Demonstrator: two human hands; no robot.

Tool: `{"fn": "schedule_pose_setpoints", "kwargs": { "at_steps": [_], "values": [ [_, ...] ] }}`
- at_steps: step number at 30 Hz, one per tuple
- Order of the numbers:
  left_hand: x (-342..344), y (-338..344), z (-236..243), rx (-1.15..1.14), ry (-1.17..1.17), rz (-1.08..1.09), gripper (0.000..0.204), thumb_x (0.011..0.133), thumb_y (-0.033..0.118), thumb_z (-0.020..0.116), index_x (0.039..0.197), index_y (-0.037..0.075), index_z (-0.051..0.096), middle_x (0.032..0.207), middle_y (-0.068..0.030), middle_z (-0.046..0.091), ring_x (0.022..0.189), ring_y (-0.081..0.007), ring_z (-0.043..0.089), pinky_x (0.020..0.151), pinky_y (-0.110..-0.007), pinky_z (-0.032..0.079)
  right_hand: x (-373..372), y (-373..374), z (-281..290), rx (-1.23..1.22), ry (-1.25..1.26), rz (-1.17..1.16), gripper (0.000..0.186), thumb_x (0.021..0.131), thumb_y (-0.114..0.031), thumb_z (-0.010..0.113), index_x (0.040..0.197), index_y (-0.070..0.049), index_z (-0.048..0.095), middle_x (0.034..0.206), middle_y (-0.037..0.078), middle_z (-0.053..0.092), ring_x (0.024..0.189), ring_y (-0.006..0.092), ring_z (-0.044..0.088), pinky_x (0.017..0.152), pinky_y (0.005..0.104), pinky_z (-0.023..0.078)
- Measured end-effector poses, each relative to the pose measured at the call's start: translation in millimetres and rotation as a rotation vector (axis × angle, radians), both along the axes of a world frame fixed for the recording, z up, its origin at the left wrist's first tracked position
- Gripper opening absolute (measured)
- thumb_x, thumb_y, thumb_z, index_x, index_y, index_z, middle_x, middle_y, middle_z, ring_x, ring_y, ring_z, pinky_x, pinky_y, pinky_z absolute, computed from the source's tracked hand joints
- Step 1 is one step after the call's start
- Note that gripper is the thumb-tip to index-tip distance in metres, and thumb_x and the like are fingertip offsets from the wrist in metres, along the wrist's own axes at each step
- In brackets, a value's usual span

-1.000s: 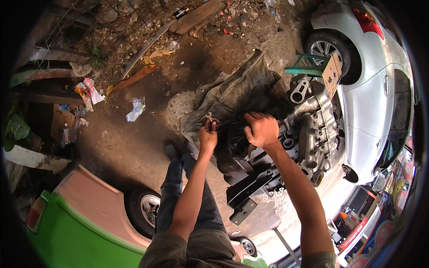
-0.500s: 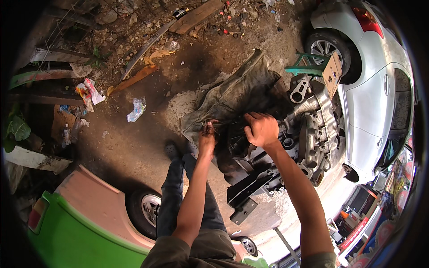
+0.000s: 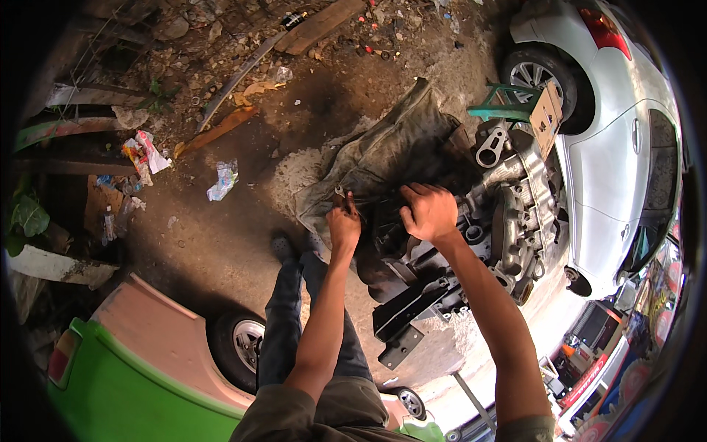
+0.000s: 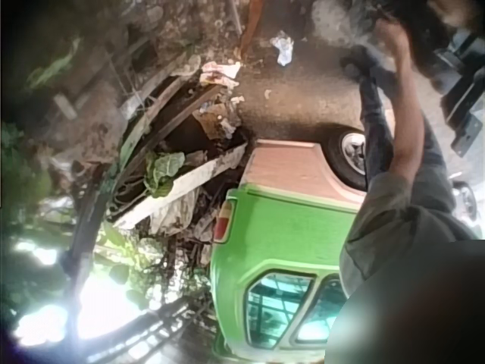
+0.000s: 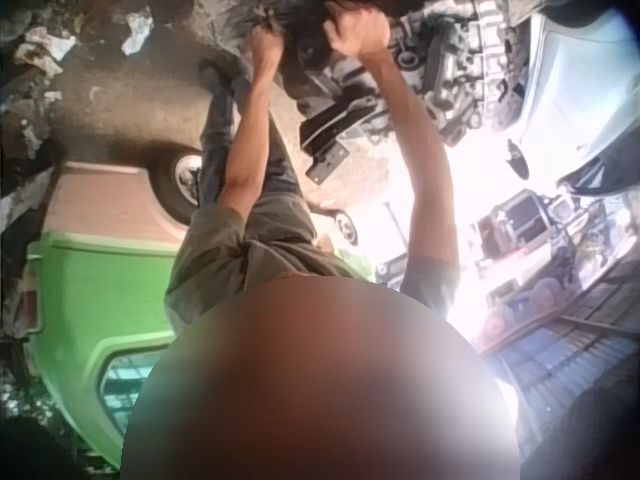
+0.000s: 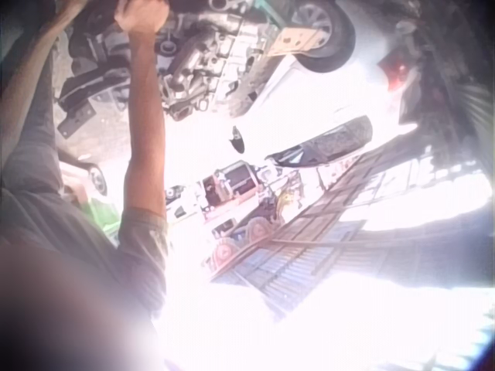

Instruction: The person uses a wrench to loosen and remove bolts from a car engine block resting on a tarp. They repeatedly reposition the wrench and hands to access different bolt locations while working in an outdoor area with vehicles nearby.

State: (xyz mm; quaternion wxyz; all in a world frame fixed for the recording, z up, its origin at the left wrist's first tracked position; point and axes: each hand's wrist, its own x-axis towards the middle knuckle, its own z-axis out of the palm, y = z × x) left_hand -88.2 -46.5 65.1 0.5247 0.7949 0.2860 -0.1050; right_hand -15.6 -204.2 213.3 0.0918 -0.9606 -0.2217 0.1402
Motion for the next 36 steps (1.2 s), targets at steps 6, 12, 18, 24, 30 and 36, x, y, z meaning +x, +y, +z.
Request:
{"fn": "schedule_pose_setpoints", "kwargs": {
  "at_steps": [6,12,18,24,30,36],
  "values": [
    [3.8,0.6,-0.7,-0.469,0.196,0.15,0.015,0.098,0.015,0.064,0.107,0.006,0.056,0.08,-0.0112,0.064,0.063,-0.028,0.058,0.053,-0.039,0.044,-1.1,-1.2,-2.1,0.022,-0.012,-0.005,0.032,0.074,-0.029,0.063,0.098,-0.008,0.07,0.09,0.01,0.068,0.082,0.0323,0.068,0.073,0.0435,0.054],
    [0.5,1.0,-7.3,-0.656,0.159,0.245,0.019,0.091,0.002,0.068,0.105,0.007,0.056,0.082,-0.001,0.058,0.071,-0.0143,0.054,0.056,-0.031,0.045,-0.2,-1.0,0.0,0.022,-0.003,-0.01,0.032,0.074,-0.029,0.063,0.098,-0.009,0.07,0.089,0.01,0.068,0.082,0.0323,0.068,0.073,0.0432,0.054],
    [5.2,-0.7,-19.2,-0.597,0.296,0.265,0.024,0.086,0.004,0.069,0.11,0.001,0.066,0.095,-0.008,0.07,0.078,-0.0163,0.062,0.064,-0.033,0.05,-0.7,0.2,0.2,0.026,-0.011,-0.015,0.03,0.074,-0.028,0.063,0.096,-0.009,0.07,0.086,0.01,0.067,0.081,0.032,0.067,0.073,0.0431,0.053],
    [19.2,2.7,-12.2,-0.671,0.342,0.226,0.026,0.085,0.004,0.064,0.11,-0.003,0.065,0.096,-0.0103,0.07,0.082,-0.0206,0.067,0.069,-0.036,0.055,-0.7,-0.1,-0.7,0.023,-0.017,-0.011,0.029,0.074,-0.028,0.063,0.095,-0.009,0.069,0.085,0.009,0.067,0.081,0.0315,0.067,0.073,0.0431,0.053],
    [29.0,1.8,-28.4,-0.79,0.378,0.254,0.022,0.087,0.004,0.061,0.107,-0.004,0.064,0.092,-0.0131,0.07,0.07,-0.0244,0.071,0.056,-0.037,0.06,-0.2,1.1,1.7,0.024,-0.01,-0.015,0.03,0.074,-0.028,0.063,0.096,-0.009,0.07,0.086,0.009,0.068,0.08,0.0314,0.068,0.072,0.043,0.053],
    [22.7,-3.9,-44.1,-0.813,0.355,0.267,0.019,0.087,0.003,0.062,0.104,-0.004,0.063,0.088,-0.0143,0.069,0.063,-0.0248,0.07,0.05,-0.037,0.061,-0.9,0.6,1.2,0.018,-0.003,-0.022,0.032,0.072,-0.026,0.062,0.097,-0.007,0.071,0.087,0.011,0.068,0.079,0.0327,0.067,0.072,0.0431,0.053]
  ]
}}
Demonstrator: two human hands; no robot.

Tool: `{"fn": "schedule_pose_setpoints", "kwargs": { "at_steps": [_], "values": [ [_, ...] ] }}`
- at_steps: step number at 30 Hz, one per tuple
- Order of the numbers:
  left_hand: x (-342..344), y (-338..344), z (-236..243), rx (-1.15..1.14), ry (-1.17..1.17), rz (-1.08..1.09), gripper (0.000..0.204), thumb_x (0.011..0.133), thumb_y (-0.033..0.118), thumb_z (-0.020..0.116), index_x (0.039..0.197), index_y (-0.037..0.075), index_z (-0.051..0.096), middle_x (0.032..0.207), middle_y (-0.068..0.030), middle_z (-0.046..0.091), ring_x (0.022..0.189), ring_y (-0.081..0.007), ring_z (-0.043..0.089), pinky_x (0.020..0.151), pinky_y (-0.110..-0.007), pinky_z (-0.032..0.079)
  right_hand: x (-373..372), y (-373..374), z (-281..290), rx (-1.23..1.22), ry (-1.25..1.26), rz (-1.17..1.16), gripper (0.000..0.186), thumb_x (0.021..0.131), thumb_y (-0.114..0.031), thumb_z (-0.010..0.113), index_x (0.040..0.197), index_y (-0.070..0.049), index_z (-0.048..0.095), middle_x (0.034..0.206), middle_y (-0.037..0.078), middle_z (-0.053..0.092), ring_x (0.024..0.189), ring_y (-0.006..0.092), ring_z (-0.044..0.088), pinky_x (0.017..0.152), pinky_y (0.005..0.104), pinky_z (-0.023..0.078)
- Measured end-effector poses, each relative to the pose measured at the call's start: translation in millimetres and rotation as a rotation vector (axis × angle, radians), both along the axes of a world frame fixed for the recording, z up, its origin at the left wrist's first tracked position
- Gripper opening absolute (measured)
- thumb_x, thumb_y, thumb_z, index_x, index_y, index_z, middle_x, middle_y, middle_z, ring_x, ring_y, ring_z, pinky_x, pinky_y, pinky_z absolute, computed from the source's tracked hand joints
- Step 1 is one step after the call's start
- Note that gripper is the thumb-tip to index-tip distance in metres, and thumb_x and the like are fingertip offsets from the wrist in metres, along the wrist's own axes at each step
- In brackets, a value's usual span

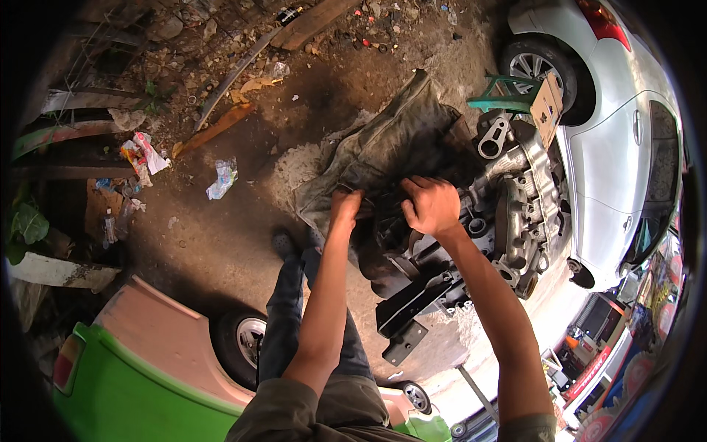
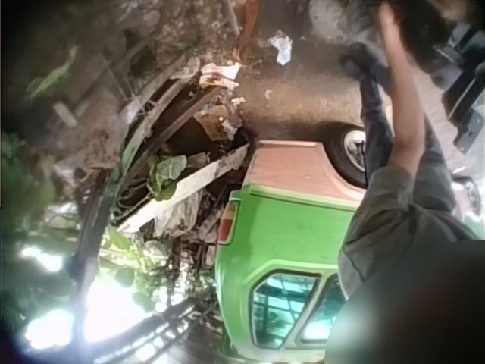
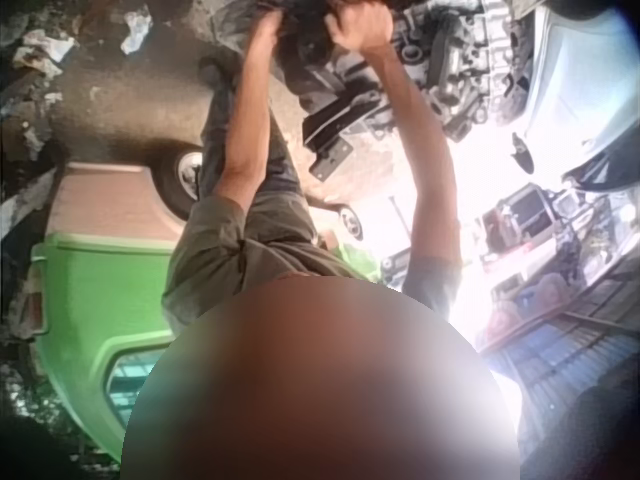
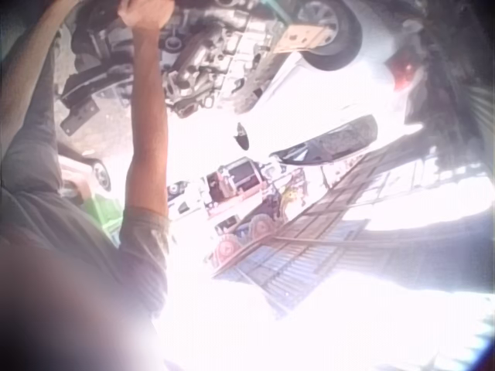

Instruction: The person uses a wrench to loosen and remove bolts from a car engine block resting on a tarp. They repeatedly reposition the wrench and hands to access different bolt locations while working in an outdoor area with vehicles nearby.

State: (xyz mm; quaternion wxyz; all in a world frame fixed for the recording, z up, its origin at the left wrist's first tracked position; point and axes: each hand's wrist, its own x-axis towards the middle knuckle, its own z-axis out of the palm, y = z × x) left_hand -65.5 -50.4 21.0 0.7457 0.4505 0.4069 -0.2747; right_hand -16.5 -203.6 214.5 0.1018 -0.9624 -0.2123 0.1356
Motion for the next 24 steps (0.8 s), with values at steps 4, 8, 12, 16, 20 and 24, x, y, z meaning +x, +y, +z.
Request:
{"fn": "schedule_pose_setpoints", "kwargs": {
  "at_steps": [4,8,12,16,20,24],
  "values": [
    [-0.7,-5.6,-11.9,0.135,-0.056,-0.056,0.015,0.087,0.002,0.063,0.101,-0.004,0.063,0.085,-0.0141,0.069,0.061,-0.0243,0.069,0.049,-0.036,0.06,0.1,0.2,-0.9,0.043,-0.01,-0.002,0.036,0.07,-0.023,0.062,0.1,-0.004,0.07,0.086,0.013,0.067,0.08,0.0352,0.065,0.073,0.044,0.053],
    [-1.0,-3.6,-13.7,0.052,-0.024,-0.024,0.014,0.086,0.001,0.064,0.1,-0.003,0.064,0.089,-0.0124,0.069,0.067,-0.0222,0.07,0.051,-0.036,0.06,0.0,0.6,-0.1,0.051,-0.016,0.002,0.036,0.07,-0.023,0.063,0.1,-0.004,0.07,0.088,0.013,0.067,0.081,0.0353,0.066,0.073,0.044,0.053],
    [-3.3,-2.2,4.3,0.049,-0.039,0.027,0.017,0.087,0.002,0.065,0.104,-0.001,0.066,0.095,-0.01,0.07,0.076,-0.0196,0.07,0.058,-0.034,0.06,0.8,0.8,1.2,0.046,-0.007,0.005,0.037,0.07,-0.024,0.063,0.1,-0.004,0.07,0.089,0.013,0.068,0.082,0.0352,0.066,0.074,0.0441,0.053],
    [-19.5,1.5,33.5,0.075,-0.123,-0.006,0.019,0.092,0.004,0.062,0.11,0.001,0.067,0.101,-0.0087,0.071,0.086,-0.0194,0.069,0.074,-0.033,0.057,0.7,0.8,1.5,0.023,0.013,0.002,0.037,0.07,-0.024,0.063,0.101,-0.004,0.07,0.09,0.013,0.068,0.082,0.0352,0.066,0.074,0.044,0.053],
    [-61.4,-8.4,61.7,0.309,-0.452,-0.11,0.018,0.096,0.001,0.054,0.11,-0.001,0.066,0.103,-0.0085,0.071,0.099,-0.0173,0.064,0.089,-0.029,0.046,0.4,1.3,1.3,0.022,-0.006,0.009,0.038,0.07,-0.024,0.063,0.101,-0.004,0.07,0.09,0.013,0.068,0.082,0.0352,0.066,0.074,0.0439,0.053],
    [-96.3,-15.0,74.5,0.57,-0.747,-0.106,0.033,0.087,-0.004,0.054,0.119,-0.006,0.063,0.097,-0.0225,0.071,0.083,-0.0295,0.068,0.076,-0.037,0.051,0.8,1.1,1.5,0.008,0.005,0.004,0.038,0.07,-0.024,0.062,0.101,-0.003,0.07,0.091,0.013,0.068,0.082,0.0352,0.066,0.074,0.044,0.053]
  ]
}}
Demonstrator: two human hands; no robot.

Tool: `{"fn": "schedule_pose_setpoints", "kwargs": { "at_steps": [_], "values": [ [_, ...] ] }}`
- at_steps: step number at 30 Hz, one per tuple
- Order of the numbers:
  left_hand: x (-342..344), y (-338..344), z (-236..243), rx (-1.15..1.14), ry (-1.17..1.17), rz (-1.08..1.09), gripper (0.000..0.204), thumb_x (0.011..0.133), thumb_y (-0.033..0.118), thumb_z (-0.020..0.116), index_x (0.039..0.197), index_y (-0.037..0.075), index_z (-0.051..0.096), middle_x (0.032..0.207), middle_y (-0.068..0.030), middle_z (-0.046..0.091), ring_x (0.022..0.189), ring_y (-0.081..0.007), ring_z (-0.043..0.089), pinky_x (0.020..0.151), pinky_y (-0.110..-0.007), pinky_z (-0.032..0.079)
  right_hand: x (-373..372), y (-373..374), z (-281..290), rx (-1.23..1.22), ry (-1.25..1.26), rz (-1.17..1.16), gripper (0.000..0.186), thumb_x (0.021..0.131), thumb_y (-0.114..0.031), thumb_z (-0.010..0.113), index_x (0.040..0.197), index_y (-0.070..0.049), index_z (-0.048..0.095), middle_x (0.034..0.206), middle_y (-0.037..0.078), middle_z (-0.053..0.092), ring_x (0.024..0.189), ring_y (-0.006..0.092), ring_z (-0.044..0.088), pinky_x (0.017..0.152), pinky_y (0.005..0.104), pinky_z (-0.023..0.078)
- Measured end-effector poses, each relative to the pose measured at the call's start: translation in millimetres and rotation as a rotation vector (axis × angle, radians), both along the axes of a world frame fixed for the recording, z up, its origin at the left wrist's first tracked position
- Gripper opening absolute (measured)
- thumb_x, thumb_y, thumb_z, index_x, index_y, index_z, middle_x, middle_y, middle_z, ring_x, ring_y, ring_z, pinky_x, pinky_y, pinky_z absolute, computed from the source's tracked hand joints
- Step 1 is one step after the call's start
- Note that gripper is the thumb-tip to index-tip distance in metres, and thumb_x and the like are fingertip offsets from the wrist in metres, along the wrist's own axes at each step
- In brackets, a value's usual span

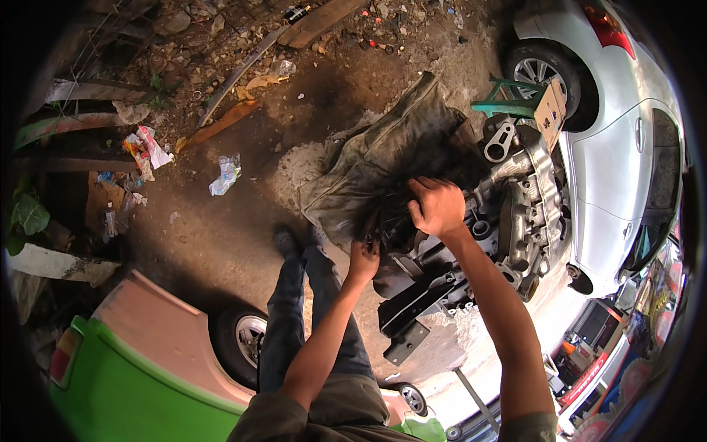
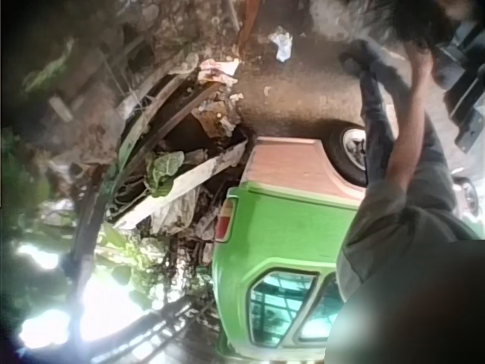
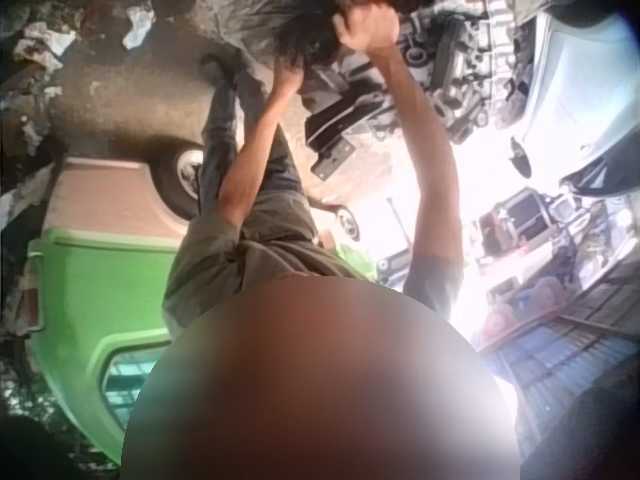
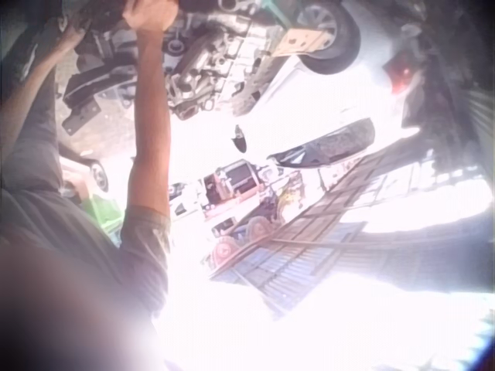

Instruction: The person uses a wrench to loosen and remove bolts from a car engine block resting on a tarp. They repeatedly reposition the wrench and hands to access different bolt locations while working in an outdoor area with vehicles nearby.

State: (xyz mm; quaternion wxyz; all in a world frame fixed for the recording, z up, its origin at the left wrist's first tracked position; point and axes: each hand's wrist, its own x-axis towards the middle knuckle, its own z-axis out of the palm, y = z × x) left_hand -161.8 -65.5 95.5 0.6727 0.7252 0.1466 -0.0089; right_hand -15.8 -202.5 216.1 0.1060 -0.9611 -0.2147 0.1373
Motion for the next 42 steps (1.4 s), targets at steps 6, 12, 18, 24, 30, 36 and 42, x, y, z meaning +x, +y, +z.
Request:
{"fn": "schedule_pose_setpoints", "kwargs": {
  "at_steps": [6,12,18,24,30,36,42],
  "values": [
    [3.0,12.2,10.9,-0.031,0.173,-0.16,0.035,0.091,-0.005,0.055,0.126,-0.005,0.06,0.106,-0.0308,0.067,0.099,-0.0471,0.066,0.08,-0.041,0.054,-0.2,-0.1,-1.4,0.001,-0.033,0.012,0.03,0.073,-0.025,0.063,0.097,-0.008,0.071,0.086,0.01,0.068,0.08,0.0319,0.067,0.072,0.0437,0.053],
    [17.6,9.3,9.5,0.149,0.055,-0.059,0.022,0.091,-0.001,0.057,0.11,-0.005,0.066,0.093,-0.028,0.069,0.088,-0.0475,0.067,0.072,-0.045,0.053,0.0,0.2,0.0,0.003,-0.006,0.003,0.035,0.07,-0.024,0.063,0.099,-0.005,0.071,0.088,0.012,0.068,0.081,0.0342,0.066,0.073,0.0443,0.053],
    [8.9,8.2,-11.6,0.11,0.055,0.109,0.016,0.093,0.002,0.056,0.105,-0.005,0.065,0.085,-0.0272,0.067,0.082,-0.049,0.063,0.07,-0.046,0.05,0.8,-0.2,0.9,0.011,0.003,-0.002,0.038,0.069,-0.023,0.063,0.1,-0.002,0.071,0.09,0.014,0.068,0.082,0.0353,0.066,0.073,0.0445,0.053],
    [38.8,17.3,-34.5,0.12,0.381,0.03,0.042,0.106,0.033,0.049,0.095,-0.007,0.061,0.076,-0.0214,0.064,0.066,-0.0347,0.058,0.065,-0.044,0.045,0.2,-0.1,-0.4,0.017,-0.018,0.003,0.037,0.068,-0.023,0.062,0.099,-0.003,0.07,0.088,0.014,0.067,0.08,0.0355,0.065,0.073,0.0444,0.053],
    [94.5,20.7,-57.6,-0.046,0.598,-0.116,0.028,0.1,0.023,0.058,0.099,-0.004,0.064,0.076,-0.0151,0.064,0.066,-0.0199,0.061,0.054,-0.038,0.046,-0.5,-0.1,-0.8,0.034,-0.021,0.0,0.037,0.069,-0.023,0.062,0.098,-0.003,0.07,0.086,0.013,0.067,0.079,0.0354,0.065,0.072,0.0441,0.053],
    [123.8,28.1,-95.1,-0.38,0.745,-0.176,0.021,0.094,0.013,0.06,0.105,-0.006,0.061,0.08,-0.0101,0.064,0.057,-0.0193,0.061,0.046,-0.034,0.051,-1.1,-0.3,-1.6,0.046,-0.042,-0.002,0.035,0.069,-0.023,0.061,0.097,-0.003,0.07,0.085,0.013,0.067,0.078,0.0349,0.065,0.071,0.0439,0.053],
    [127.9,33.6,-109.9,-0.494,0.815,-0.229,0.017,0.095,0.011,0.058,0.101,-0.004,0.062,0.074,-0.0125,0.066,0.057,-0.0254,0.068,0.051,-0.039,0.061,-0.6,-0.3,-1.3,0.032,-0.024,0.003,0.035,0.069,-0.023,0.061,0.097,-0.004,0.07,0.085,0.013,0.066,0.079,0.0346,0.065,0.072,0.0438,0.053]
  ]
}}
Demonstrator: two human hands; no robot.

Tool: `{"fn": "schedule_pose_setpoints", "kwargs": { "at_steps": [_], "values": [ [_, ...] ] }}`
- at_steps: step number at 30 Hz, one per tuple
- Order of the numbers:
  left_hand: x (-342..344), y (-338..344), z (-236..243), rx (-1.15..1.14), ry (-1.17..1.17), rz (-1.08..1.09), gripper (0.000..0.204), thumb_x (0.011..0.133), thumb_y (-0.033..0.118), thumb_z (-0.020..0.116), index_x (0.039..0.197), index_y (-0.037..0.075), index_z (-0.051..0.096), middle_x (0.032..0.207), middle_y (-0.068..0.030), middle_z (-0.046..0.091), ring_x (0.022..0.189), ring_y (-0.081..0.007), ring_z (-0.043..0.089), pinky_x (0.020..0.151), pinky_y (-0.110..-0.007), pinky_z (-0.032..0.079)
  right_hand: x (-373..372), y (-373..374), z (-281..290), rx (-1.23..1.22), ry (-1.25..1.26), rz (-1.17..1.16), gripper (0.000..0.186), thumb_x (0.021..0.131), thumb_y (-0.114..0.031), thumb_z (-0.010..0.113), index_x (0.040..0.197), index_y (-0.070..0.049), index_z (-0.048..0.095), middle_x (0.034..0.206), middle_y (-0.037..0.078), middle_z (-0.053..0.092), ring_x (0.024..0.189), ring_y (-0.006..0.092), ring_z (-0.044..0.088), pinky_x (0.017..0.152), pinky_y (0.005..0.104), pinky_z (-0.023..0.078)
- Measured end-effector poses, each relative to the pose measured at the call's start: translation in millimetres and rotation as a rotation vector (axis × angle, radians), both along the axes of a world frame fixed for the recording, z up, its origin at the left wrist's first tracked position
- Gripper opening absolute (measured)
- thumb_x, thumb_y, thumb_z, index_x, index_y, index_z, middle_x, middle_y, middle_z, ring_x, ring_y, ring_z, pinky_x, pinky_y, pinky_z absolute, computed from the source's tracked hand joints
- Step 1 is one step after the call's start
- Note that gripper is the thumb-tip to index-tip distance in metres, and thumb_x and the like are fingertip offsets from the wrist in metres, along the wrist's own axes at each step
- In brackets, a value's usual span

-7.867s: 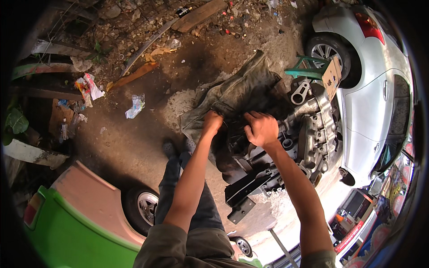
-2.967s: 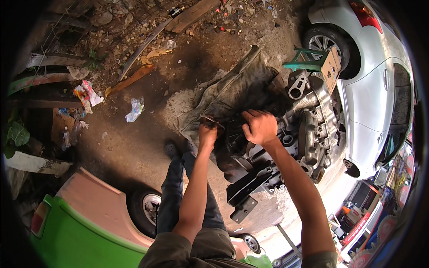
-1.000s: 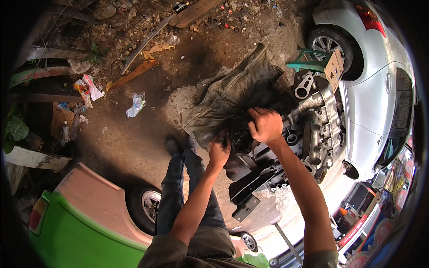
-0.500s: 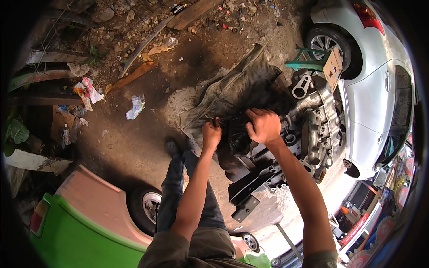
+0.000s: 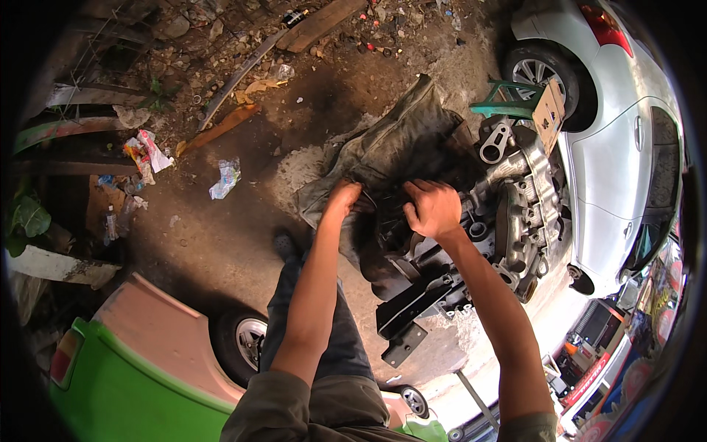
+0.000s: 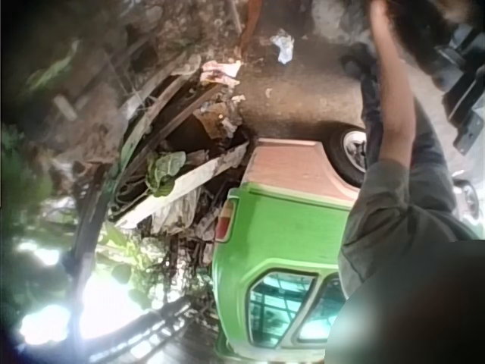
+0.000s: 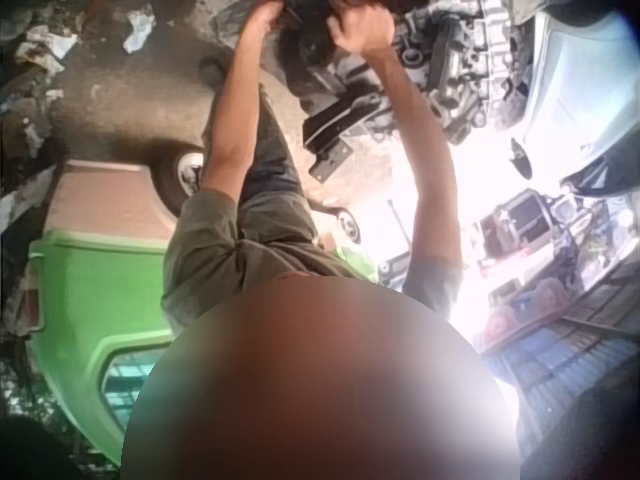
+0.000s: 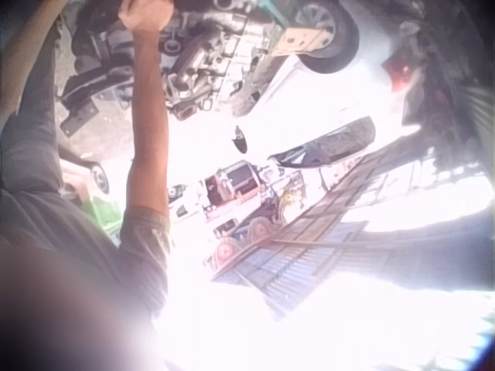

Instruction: The person uses a wrench to loosen and remove bolts from a car engine block resting on a tarp. They repeatedly reposition the wrench and hands to access different bolt locations while working in an outdoor area with vehicles nearby.

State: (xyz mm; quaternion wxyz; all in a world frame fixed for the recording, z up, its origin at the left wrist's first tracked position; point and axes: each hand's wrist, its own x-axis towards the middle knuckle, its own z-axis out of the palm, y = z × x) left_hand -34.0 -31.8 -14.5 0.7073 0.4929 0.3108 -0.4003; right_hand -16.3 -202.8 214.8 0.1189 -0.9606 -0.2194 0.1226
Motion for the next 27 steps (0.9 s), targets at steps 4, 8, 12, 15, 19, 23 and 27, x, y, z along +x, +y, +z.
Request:
{"fn": "schedule_pose_setpoints", "kwargs": {
  "at_steps": [4,8,12,15,19,23,27],
  "values": [
    [1.0,0.7,1.0,-0.054,0.036,0.018,0.017,0.095,0.009,0.056,0.1,-0.006,0.061,0.079,-0.0183,0.07,0.066,-0.0306,0.073,0.058,-0.043,0.064,0.4,0.5,0.3,0.008,0.006,-0.005,0.035,0.069,-0.023,0.061,0.097,-0.004,0.069,0.085,0.013,0.066,0.08,0.0348,0.065,0.072,0.044,0.053],
    [3.2,3.7,12.9,-0.119,0.067,0.024,0.017,0.096,0.007,0.055,0.1,-0.008,0.061,0.081,-0.0211,0.07,0.069,-0.034,0.073,0.062,-0.048,0.065,0.4,0.0,0.8,-0.01,0.015,0.0,0.036,0.07,-0.024,0.061,0.098,-0.004,0.07,0.086,0.013,0.067,0.08,0.035,0.065,0.072,0.044,0.053],
    [4.9,6.7,31.0,-0.164,0.111,0.05,0.019,0.097,0.006,0.052,0.103,-0.009,0.06,0.084,-0.0233,0.07,0.074,-0.0378,0.073,0.064,-0.051,0.064,-0.2,-0.7,0.3,-0.004,0.009,0.002,0.037,0.07,-0.024,0.061,0.1,-0.003,0.07,0.088,0.013,0.068,0.08,0.0352,0.066,0.072,0.044,0.053],
    [5.5,6.8,37.8,-0.142,0.103,0.064,0.021,0.099,0.007,0.048,0.106,-0.01,0.059,0.088,-0.0244,0.07,0.077,-0.039,0.073,0.066,-0.052,0.064,-0.1,-0.4,-0.7,0.012,-0.001,0.001,0.037,0.07,-0.024,0.061,0.099,-0.003,0.07,0.088,0.013,0.068,0.08,0.0353,0.066,0.072,0.0441,0.053],
    [4.6,5.3,34.8,-0.159,0.151,0.104,0.025,0.101,0.008,0.043,0.112,-0.009,0.057,0.094,-0.0248,0.07,0.08,-0.04,0.073,0.069,-0.053,0.064,-0.4,-0.8,-0.9,0.003,0.008,0.0,0.037,0.07,-0.024,0.061,0.099,-0.003,0.07,0.087,0.014,0.067,0.08,0.0354,0.066,0.072,0.0442,0.053],
    [0.2,5.3,33.9,-0.195,0.163,0.144,0.026,0.102,0.01,0.044,0.117,-0.009,0.054,0.098,-0.0244,0.069,0.081,-0.0397,0.073,0.073,-0.052,0.064,-0.4,-1.0,-0.8,0.01,-0.009,0.003,0.036,0.07,-0.024,0.062,0.098,-0.003,0.07,0.086,0.014,0.067,0.08,0.0356,0.066,0.072,0.0445,0.053],
    [-23.0,-3.0,53.4,-0.023,0.086,0.244,0.025,0.103,0.015,0.048,0.119,-0.003,0.055,0.104,-0.0189,0.069,0.086,-0.0336,0.073,0.073,-0.047,0.062,-0.5,-1.0,-0.2,0.004,0.001,-0.001,0.037,0.07,-0.024,0.062,0.099,-0.003,0.07,0.086,0.014,0.067,0.08,0.0357,0.066,0.072,0.0448,0.053]
  ]
}}
